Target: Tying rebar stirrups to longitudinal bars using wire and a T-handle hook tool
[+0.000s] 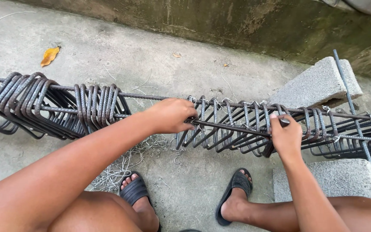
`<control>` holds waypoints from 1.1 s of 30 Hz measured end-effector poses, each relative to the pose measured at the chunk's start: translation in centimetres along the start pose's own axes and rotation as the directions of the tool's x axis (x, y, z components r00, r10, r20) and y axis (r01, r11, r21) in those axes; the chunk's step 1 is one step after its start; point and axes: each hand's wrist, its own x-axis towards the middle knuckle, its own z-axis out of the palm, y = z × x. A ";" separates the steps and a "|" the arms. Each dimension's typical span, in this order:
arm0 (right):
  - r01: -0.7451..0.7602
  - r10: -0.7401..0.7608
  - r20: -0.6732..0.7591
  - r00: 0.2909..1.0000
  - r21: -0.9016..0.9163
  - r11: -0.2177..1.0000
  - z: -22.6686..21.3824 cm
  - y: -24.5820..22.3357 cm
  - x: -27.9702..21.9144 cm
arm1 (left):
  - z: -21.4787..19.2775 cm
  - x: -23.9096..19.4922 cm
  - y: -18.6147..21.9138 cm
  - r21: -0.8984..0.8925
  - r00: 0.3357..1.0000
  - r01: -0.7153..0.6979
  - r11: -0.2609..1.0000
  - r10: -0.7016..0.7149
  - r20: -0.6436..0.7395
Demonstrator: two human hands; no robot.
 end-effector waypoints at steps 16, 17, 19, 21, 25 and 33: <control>-0.982 -0.431 0.899 0.081 0.147 0.122 -0.4 2.9 -14.4 | -3.9 1.3 2.0 -0.208 0.947 0.291 0.934 -0.249 0.204; -0.949 -0.391 0.920 0.038 0.155 0.274 0.3 2.3 -15.1 | -3.5 1.6 1.7 -0.168 0.958 0.246 0.955 -0.213 0.194; -0.895 -0.346 0.938 0.003 0.157 0.417 2.4 2.2 -16.3 | -3.4 1.9 1.5 -0.126 0.966 0.200 0.972 -0.175 0.188; -0.760 -0.308 0.951 -0.004 0.198 0.620 4.9 3.1 -17.2 | -3.9 2.2 1.9 -0.133 0.926 0.279 0.951 -0.230 0.299; -0.701 0.003 0.977 0.212 0.150 0.697 6.7 4.5 -22.1 | -4.5 1.4 1.6 -0.108 0.937 0.268 0.957 -0.233 0.261; 0.235 -0.239 0.642 0.728 0.093 0.968 6.4 11.0 -22.3 | -3.7 -1.4 -1.6 0.027 0.882 0.406 0.914 -0.399 0.249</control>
